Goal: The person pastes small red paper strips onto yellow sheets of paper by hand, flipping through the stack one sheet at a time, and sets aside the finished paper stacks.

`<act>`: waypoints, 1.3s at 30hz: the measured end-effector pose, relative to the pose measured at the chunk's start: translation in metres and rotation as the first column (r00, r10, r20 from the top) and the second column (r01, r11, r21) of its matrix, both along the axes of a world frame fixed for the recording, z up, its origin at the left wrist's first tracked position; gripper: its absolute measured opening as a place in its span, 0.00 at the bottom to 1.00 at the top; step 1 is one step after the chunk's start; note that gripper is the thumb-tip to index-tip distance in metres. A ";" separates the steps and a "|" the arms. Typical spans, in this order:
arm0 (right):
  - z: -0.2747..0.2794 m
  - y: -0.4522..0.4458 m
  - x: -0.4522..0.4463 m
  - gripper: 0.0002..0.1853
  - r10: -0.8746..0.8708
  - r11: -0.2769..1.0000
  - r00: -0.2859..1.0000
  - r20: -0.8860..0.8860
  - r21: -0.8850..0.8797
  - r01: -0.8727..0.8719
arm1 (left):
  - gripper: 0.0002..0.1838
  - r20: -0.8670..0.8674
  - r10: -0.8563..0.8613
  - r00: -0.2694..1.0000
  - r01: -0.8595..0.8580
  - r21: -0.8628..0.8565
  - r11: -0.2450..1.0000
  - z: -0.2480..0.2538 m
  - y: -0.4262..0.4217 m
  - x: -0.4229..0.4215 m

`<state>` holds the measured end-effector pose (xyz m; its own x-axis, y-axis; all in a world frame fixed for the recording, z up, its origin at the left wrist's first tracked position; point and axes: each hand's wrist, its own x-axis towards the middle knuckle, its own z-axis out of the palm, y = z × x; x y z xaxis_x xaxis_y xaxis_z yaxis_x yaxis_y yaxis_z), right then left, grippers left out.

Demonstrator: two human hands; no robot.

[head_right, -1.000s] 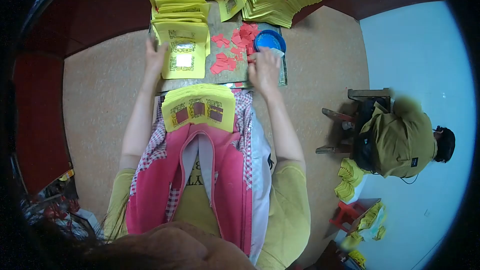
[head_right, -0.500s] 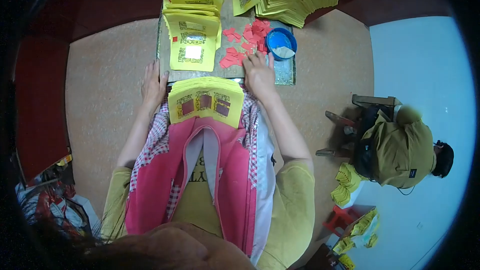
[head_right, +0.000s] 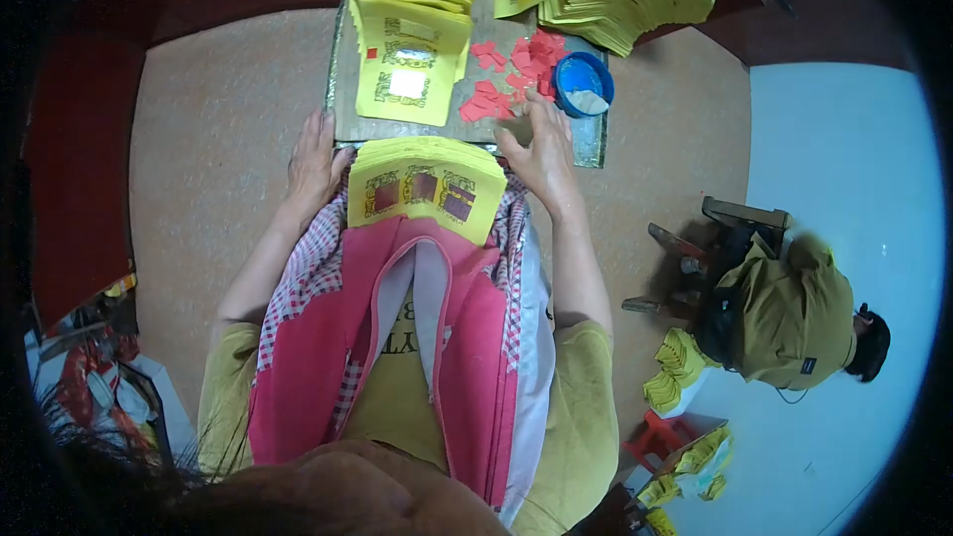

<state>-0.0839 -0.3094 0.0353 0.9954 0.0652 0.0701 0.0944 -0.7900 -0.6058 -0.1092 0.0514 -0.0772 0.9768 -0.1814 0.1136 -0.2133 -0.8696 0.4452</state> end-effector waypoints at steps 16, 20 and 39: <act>0.046 0.073 -0.004 0.10 0.427 0.877 0.881 -0.202 -0.145 -0.458 | 0.13 -0.229 0.219 0.948 -0.316 -0.624 0.715 0.052 -0.017 0.007; 0.040 0.066 -0.002 0.16 0.422 0.886 0.895 -0.145 -0.142 -0.441 | 0.14 -0.214 0.059 0.975 -0.219 -0.881 0.418 0.097 -0.034 -0.002; 0.082 0.086 -0.028 0.28 0.389 0.918 0.838 0.382 -0.091 -0.385 | 0.20 -0.386 -0.519 0.763 -0.200 -0.904 0.378 0.156 -0.082 -0.020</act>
<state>-0.1114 -0.2230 0.1173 0.7823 0.4424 0.4385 0.6171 -0.6462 -0.4491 -0.1296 -0.0306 0.0793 0.8512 -0.4885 -0.1919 0.2852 0.1236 0.9505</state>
